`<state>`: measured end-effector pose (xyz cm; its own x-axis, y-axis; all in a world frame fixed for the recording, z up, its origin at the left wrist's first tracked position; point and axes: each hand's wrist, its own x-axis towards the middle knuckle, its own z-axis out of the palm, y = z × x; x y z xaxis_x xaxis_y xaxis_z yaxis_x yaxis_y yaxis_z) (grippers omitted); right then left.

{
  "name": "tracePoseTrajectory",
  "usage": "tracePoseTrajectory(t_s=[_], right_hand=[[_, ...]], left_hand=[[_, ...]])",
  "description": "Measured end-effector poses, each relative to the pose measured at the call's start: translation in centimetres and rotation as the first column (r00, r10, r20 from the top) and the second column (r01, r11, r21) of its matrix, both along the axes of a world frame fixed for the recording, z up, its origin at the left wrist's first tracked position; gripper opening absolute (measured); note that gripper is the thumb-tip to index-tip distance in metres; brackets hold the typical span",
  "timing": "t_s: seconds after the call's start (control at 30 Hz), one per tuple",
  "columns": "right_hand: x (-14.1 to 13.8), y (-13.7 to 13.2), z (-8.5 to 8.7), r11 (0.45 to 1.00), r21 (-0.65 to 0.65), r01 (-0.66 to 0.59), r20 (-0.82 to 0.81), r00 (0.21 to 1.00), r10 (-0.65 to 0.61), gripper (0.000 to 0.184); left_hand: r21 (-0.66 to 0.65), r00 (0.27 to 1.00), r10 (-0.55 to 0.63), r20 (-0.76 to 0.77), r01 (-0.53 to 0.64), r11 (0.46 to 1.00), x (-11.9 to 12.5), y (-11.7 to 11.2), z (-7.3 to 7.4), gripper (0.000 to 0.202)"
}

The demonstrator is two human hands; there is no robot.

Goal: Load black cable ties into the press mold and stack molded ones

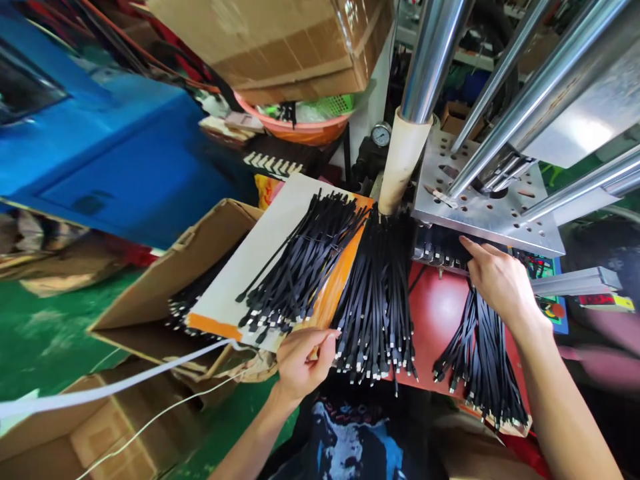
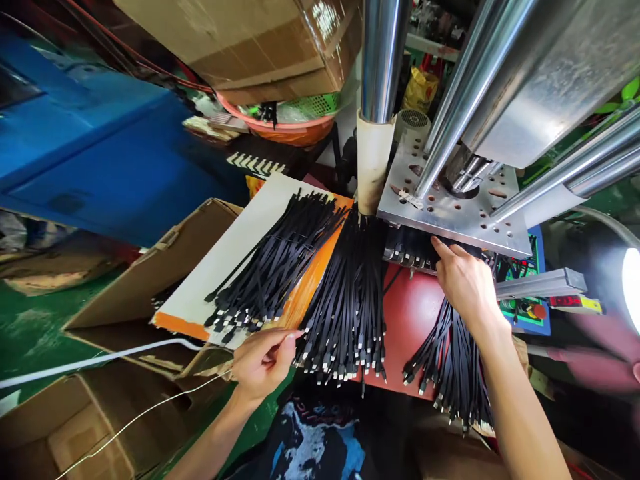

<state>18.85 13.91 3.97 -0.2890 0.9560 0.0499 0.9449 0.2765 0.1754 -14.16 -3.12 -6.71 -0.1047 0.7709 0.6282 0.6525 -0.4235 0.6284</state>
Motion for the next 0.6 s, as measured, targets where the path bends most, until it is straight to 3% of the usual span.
tracePoseTrajectory(t_s=[0.33,0.5,0.6], right_hand=[[0.0,0.3,0.5,0.999,-0.03,-0.026,-0.074,0.997,0.024,0.051],[-0.6,0.7,0.4,0.996,-0.025,0.084,-0.077,0.993,-0.086,0.054],[-1.0,0.5,0.5,0.997,-0.027,0.078,-0.092,0.993,-0.08,0.051]], left_hand=[[-0.055,1.0,-0.012,-0.006,0.011,0.998,0.1,0.0,0.0,0.017],[-0.029,1.0,-0.027,-0.007,0.027,0.999,0.0,0.2,-0.2,0.016],[-0.036,0.999,-0.031,-0.016,0.031,0.999,-0.1,0.2,-0.6,0.015]])
